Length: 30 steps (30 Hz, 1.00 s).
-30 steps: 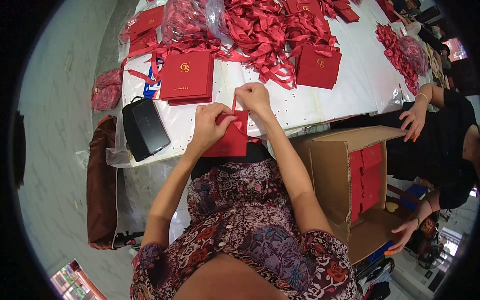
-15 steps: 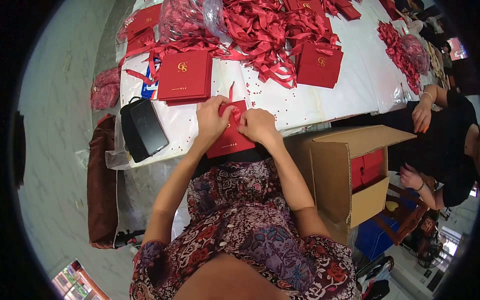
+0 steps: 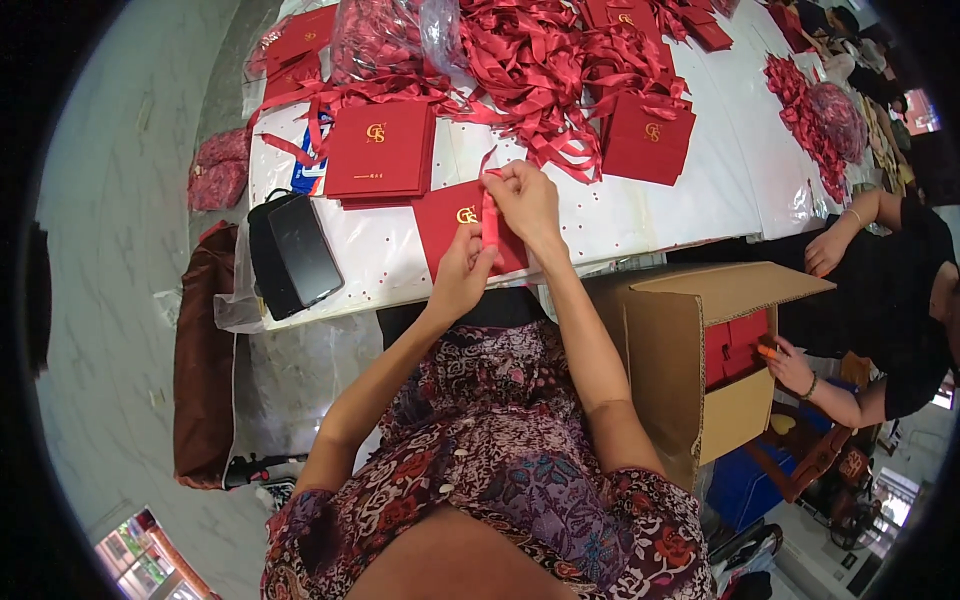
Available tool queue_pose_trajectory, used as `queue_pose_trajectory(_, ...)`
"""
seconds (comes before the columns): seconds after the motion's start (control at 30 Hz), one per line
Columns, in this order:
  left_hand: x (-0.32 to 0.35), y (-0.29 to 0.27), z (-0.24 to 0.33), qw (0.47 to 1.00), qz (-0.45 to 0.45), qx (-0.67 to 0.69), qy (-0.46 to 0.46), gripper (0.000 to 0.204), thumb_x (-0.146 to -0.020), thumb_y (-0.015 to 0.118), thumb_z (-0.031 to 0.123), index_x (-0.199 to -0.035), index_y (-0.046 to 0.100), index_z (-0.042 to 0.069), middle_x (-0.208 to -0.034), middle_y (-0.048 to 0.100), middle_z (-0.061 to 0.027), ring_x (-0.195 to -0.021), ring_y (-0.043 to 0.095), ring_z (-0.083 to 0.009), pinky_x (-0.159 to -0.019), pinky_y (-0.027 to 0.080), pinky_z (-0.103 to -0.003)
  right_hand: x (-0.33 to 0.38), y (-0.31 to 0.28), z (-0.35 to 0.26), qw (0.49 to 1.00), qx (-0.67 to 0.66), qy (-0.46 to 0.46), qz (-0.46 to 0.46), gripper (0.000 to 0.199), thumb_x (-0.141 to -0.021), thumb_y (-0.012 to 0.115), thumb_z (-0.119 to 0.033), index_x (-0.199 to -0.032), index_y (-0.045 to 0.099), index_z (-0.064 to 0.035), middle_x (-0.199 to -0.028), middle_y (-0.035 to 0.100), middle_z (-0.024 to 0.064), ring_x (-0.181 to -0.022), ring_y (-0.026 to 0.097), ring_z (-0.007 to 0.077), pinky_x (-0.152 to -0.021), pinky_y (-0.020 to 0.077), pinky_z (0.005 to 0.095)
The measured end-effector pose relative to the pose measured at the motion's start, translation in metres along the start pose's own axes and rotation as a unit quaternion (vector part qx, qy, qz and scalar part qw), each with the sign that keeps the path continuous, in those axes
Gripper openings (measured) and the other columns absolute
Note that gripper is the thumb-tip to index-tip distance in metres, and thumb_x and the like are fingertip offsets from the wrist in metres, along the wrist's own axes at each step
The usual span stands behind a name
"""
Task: Assembling and tying ribbons on red gift boxes.
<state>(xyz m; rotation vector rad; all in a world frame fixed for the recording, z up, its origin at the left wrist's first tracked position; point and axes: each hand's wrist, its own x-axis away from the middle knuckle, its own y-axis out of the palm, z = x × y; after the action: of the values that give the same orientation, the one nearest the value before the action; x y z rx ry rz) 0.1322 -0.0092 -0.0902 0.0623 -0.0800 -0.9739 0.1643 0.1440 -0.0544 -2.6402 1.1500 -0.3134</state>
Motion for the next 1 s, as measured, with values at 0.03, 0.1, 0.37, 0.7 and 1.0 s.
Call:
queue_pose_trajectory(0.03,0.004,-0.005,-0.001,0.999,0.000,-0.028,-0.019,0.028,-0.097,0.055,0.006,-0.122,0.045,-0.002,-0.085,0.061,-0.0050,-0.075,0.059,-0.0079,-0.067,0.047,-0.021,-0.001,-0.004,0.004,0.997,0.058,-0.022,0.036,0.025,-0.087,0.072,-0.023,-0.080,0.063,-0.0010,-0.062,0.065,0.0054,-0.055,0.062,0.0138,-0.055,0.0470,0.0301)
queue_pose_trajectory(0.1,0.007,-0.017,-0.004,0.998,-0.002,-0.055,-0.038,0.022,-0.097,0.055,0.006,-0.117,0.047,-0.001,-0.083,0.061,-0.0039,-0.073,0.058,-0.0069,-0.066,0.046,-0.021,-0.003,-0.014,0.017,0.990,0.126,-0.030,0.049,0.023,-0.085,0.072,-0.024,-0.082,0.063,-0.0027,-0.062,0.064,0.0061,-0.057,0.063,0.0214,-0.058,0.0481,0.0354)
queue_pose_trajectory(0.37,-0.013,-0.061,0.010,0.996,0.016,-0.038,-0.077,0.010,-0.095,0.062,0.011,-0.099,0.062,0.002,-0.080,0.062,0.0013,-0.068,0.057,-0.0038,-0.061,0.047,-0.019,0.021,-0.012,-0.007,0.933,0.225,-0.277,0.045,0.022,-0.083,0.071,-0.010,-0.103,0.062,-0.0049,-0.097,0.063,0.0109,-0.087,0.063,0.0246,-0.071,0.0504,0.0347)
queue_pose_trajectory(0.7,-0.015,-0.076,0.015,0.989,0.021,0.102,-0.104,0.014,-0.096,0.060,0.006,-0.109,0.059,0.000,-0.092,0.067,-0.0059,-0.081,0.066,-0.0099,-0.075,0.056,-0.023,0.037,0.012,-0.008,0.948,0.139,-0.236,-0.160,0.017,-0.088,0.068,-0.013,-0.101,0.065,-0.0041,-0.084,0.061,0.0111,-0.077,0.061,0.0272,-0.071,0.0481,0.0352)
queue_pose_trajectory(1.0,-0.003,-0.065,0.024,0.993,0.089,-0.080,-0.013,0.013,-0.095,0.055,0.001,-0.108,0.055,-0.003,-0.101,0.059,-0.0143,-0.078,0.066,-0.0197,-0.072,0.057,-0.029,0.045,0.019,-0.010,0.945,0.199,-0.211,-0.148,0.014,-0.085,0.070,-0.018,-0.088,0.066,-0.0051,-0.084,0.062,0.0104,-0.076,0.064,0.0307,-0.067,0.0507,0.0395)
